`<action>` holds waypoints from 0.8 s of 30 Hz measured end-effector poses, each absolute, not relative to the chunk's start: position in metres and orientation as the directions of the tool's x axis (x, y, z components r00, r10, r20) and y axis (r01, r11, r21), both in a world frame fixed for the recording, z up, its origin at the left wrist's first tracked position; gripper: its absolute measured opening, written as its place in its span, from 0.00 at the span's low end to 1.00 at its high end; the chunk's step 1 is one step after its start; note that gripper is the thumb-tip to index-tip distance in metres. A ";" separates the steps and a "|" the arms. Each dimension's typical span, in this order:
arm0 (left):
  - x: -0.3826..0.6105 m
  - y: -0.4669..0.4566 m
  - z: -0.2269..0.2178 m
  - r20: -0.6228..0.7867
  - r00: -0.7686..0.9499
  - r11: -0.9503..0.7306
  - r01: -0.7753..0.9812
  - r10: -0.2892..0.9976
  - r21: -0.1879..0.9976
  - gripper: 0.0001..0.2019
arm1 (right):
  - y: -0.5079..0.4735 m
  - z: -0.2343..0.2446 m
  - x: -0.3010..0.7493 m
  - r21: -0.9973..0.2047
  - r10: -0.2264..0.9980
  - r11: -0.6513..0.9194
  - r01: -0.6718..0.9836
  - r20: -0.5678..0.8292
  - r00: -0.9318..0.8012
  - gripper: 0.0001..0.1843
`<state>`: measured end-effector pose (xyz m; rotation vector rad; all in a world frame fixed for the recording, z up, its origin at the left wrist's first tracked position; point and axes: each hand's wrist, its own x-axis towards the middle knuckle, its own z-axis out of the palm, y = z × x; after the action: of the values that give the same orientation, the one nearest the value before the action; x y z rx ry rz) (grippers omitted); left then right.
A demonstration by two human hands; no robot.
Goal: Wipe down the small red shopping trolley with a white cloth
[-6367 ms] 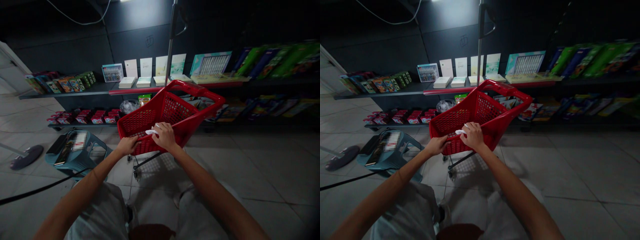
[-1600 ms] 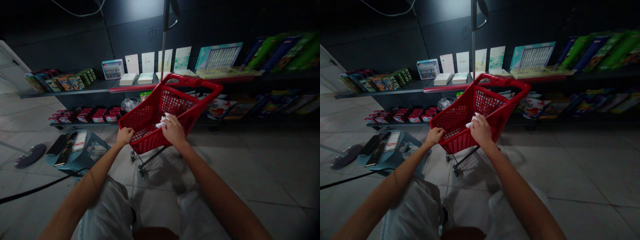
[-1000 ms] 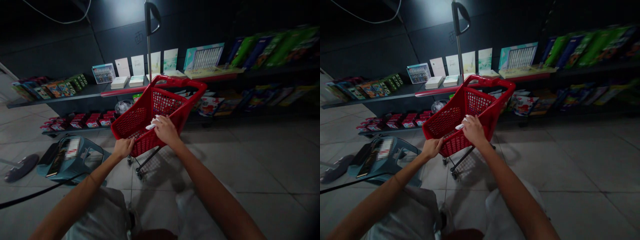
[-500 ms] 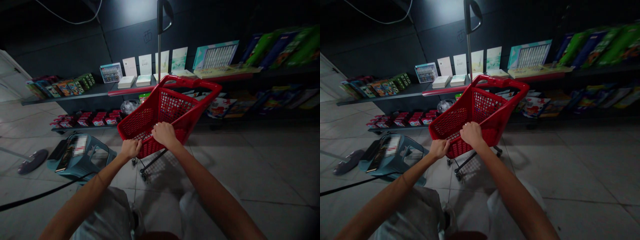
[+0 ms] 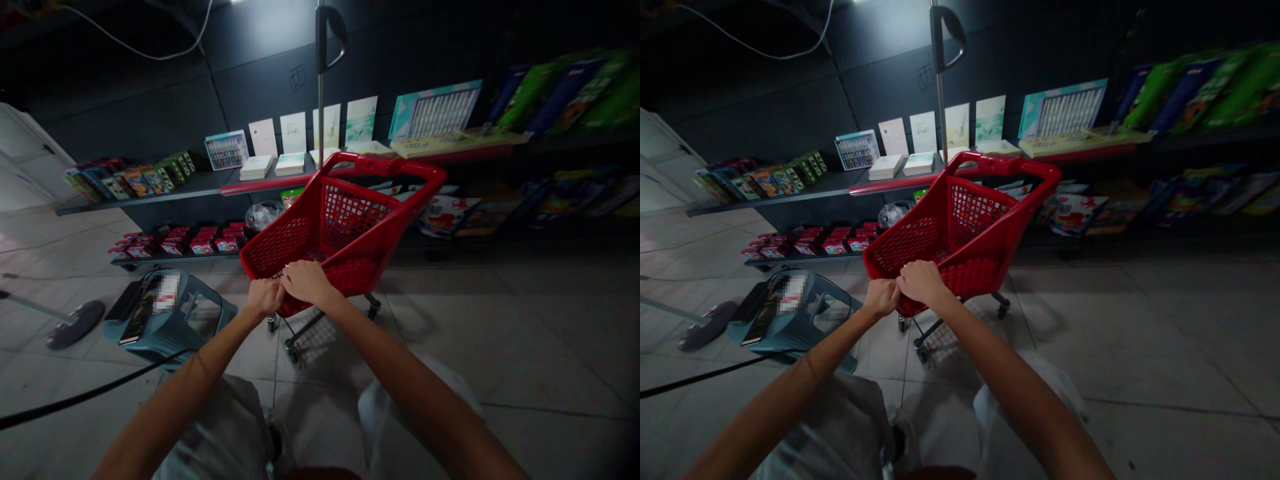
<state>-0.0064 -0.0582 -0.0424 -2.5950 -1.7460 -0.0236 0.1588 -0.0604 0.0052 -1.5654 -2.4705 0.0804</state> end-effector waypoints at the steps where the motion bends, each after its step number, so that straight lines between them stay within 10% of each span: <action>1: -0.008 -0.059 -0.043 0.033 0.397 -0.398 0.917 0.917 0.013 0.31 | -0.060 0.006 0.162 -0.156 0.898 0.435 0.887 0.150 -0.414 0.21; 14: -0.028 -0.057 -0.050 0.145 0.510 -0.527 0.841 0.848 0.121 0.31 | -0.012 0.032 0.292 -0.044 0.960 0.062 0.997 0.275 -0.048 0.22; 24: -0.032 -0.038 -0.050 0.152 0.391 -0.405 0.912 0.908 0.072 0.32 | -0.052 -0.007 0.199 -0.128 0.893 0.281 0.951 0.397 -0.210 0.17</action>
<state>-0.0324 -0.0382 -0.0504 -2.6013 -1.7012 -0.2604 0.1987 -0.0525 -0.0071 -1.6630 -2.1639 -0.2010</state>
